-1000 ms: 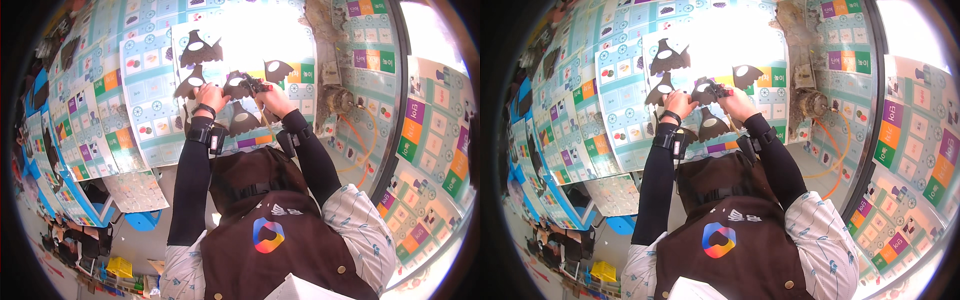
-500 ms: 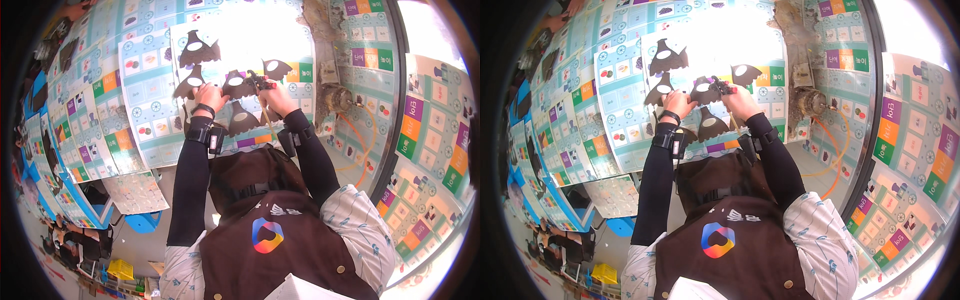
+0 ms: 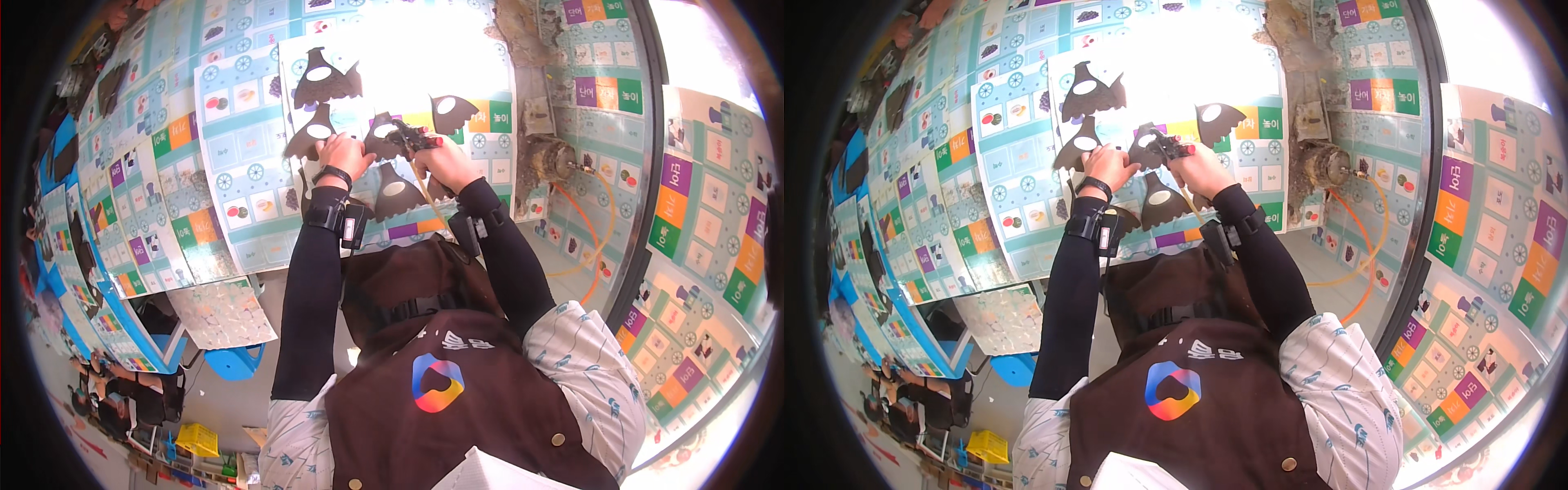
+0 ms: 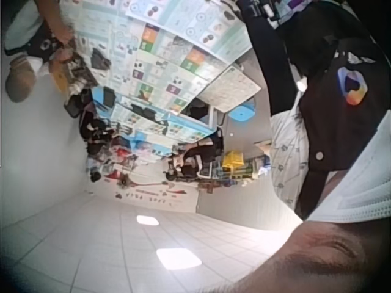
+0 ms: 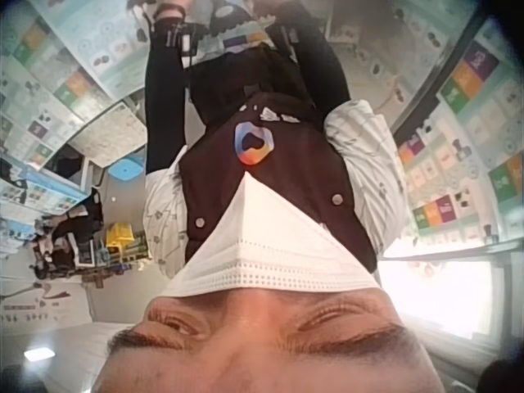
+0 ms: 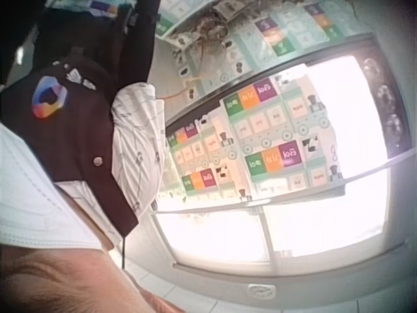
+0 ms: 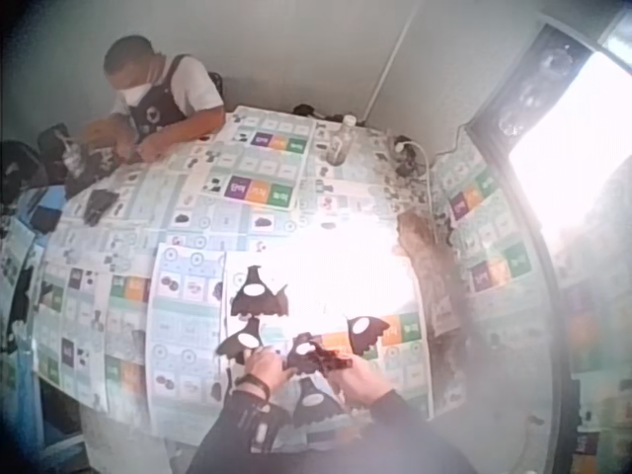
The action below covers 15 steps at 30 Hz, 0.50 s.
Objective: Cutting and preparing shoe component patterns from a large sheet using a specialized hand tool.
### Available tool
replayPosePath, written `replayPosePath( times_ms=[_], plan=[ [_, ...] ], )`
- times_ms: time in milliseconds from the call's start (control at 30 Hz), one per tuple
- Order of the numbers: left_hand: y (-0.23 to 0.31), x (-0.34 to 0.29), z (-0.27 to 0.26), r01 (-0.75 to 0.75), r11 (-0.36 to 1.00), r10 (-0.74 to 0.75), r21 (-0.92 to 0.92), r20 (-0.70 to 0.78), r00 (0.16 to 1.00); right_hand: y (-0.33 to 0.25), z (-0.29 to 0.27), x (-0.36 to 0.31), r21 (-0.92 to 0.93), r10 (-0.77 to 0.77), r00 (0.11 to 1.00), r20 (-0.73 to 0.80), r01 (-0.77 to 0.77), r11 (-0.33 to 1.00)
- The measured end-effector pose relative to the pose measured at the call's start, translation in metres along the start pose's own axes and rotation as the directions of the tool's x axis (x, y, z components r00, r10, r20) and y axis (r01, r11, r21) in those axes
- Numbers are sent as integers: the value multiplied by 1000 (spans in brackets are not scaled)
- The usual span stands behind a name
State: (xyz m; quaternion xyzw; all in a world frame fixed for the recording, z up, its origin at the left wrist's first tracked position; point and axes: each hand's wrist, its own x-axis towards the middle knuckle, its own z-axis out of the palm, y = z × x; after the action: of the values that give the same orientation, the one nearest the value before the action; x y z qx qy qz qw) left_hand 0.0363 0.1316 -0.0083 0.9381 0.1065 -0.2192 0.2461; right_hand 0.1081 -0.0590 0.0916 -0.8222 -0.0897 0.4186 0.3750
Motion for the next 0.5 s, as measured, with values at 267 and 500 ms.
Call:
replayPosePath(
  times_ms=[267,500],
  plan=[
    [-2,1,3,2,1000,-2,-7,5,1000,6,0,1,87,85,995,-60,-80,993],
    [-2,1,4,-7,1000,7,-3,-2,1000,9,-10,-1,123,173,977,-125,-158,980]
  ],
)
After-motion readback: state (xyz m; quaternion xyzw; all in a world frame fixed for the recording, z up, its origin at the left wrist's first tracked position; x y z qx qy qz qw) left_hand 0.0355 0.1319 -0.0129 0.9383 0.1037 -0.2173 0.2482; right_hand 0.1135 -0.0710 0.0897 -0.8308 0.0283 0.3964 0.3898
